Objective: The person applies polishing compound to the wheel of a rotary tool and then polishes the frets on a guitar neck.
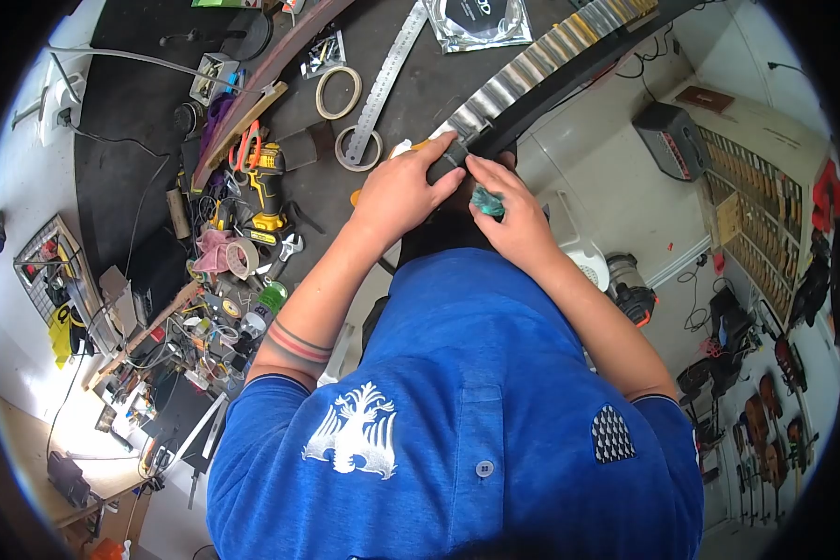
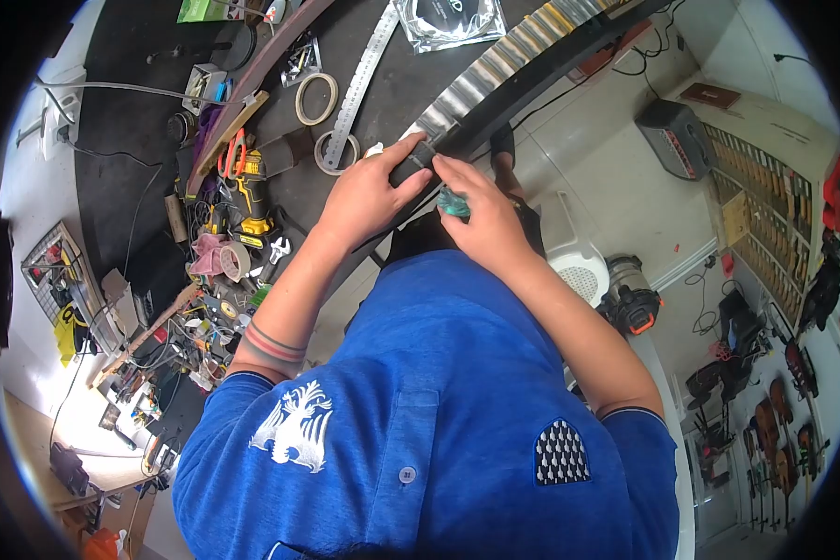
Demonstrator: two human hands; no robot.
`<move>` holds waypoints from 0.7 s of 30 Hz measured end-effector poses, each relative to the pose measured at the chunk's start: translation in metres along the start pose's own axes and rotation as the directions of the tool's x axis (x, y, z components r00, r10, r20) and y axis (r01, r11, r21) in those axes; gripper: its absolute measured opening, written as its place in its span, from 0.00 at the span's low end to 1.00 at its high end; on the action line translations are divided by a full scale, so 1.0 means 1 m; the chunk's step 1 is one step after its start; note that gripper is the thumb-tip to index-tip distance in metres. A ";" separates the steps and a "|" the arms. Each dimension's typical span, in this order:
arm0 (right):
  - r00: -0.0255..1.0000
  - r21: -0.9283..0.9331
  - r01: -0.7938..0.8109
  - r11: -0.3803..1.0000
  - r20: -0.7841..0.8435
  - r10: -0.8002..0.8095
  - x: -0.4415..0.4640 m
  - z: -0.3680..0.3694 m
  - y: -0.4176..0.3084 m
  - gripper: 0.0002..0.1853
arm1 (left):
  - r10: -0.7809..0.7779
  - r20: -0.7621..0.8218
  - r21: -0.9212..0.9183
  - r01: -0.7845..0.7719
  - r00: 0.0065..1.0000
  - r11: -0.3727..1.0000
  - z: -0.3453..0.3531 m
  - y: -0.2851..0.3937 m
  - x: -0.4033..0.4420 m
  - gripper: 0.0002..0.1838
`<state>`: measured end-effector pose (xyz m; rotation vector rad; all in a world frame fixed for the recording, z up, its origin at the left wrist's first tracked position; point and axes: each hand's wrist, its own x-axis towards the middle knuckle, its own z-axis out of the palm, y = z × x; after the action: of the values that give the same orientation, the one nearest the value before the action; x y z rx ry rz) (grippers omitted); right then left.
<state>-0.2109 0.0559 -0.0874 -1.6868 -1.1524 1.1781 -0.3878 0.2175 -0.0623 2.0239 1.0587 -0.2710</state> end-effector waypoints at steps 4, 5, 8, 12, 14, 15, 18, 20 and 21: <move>1.000 -0.015 0.028 0.999 0.001 -0.028 0.007 0.003 0.004 0.38 | -0.040 -0.011 -0.017 0.040 0.999 0.999 -0.005 0.001 0.002 0.36; 0.999 -0.029 0.048 0.998 -0.001 -0.048 0.014 0.005 0.006 0.39 | -0.076 -0.016 -0.030 0.076 0.997 0.997 -0.008 0.002 0.003 0.36; 0.996 -0.057 0.084 0.995 0.011 -0.083 0.026 0.012 0.004 0.40 | -0.134 -0.046 -0.042 0.132 0.990 0.990 -0.012 -0.001 0.002 0.38; 0.994 -0.048 0.082 0.995 0.075 -0.079 0.026 0.013 -0.005 0.40 | -0.147 -0.043 -0.051 0.145 0.988 0.988 -0.015 -0.010 -0.010 0.37; 0.992 -0.040 0.069 0.997 0.111 -0.064 0.016 0.012 -0.006 0.40 | -0.129 -0.016 -0.051 0.128 0.992 0.990 -0.013 -0.012 -0.019 0.37; 0.990 -0.034 0.057 0.998 0.130 -0.052 0.011 0.011 -0.007 0.40 | -0.120 -0.002 -0.052 0.120 0.993 0.991 -0.012 -0.014 -0.023 0.37; 0.989 -0.048 0.041 0.998 0.146 -0.034 0.000 0.010 -0.006 0.40 | -0.054 -0.022 0.016 0.055 0.998 0.998 -0.004 -0.017 -0.030 0.39; 0.989 -0.043 0.027 0.999 0.145 -0.021 -0.001 0.012 -0.006 0.40 | -0.062 -0.010 0.026 0.063 0.998 0.998 -0.001 -0.019 -0.030 0.38; 0.989 -0.029 0.015 0.999 0.145 -0.011 0.001 0.012 -0.006 0.40 | -0.065 -0.004 0.031 0.065 0.998 0.997 -0.001 -0.020 -0.029 0.38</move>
<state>-0.2237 0.0593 -0.0856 -1.6350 -1.2732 1.2990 -0.4207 0.2073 -0.0582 2.0204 1.1300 -0.3211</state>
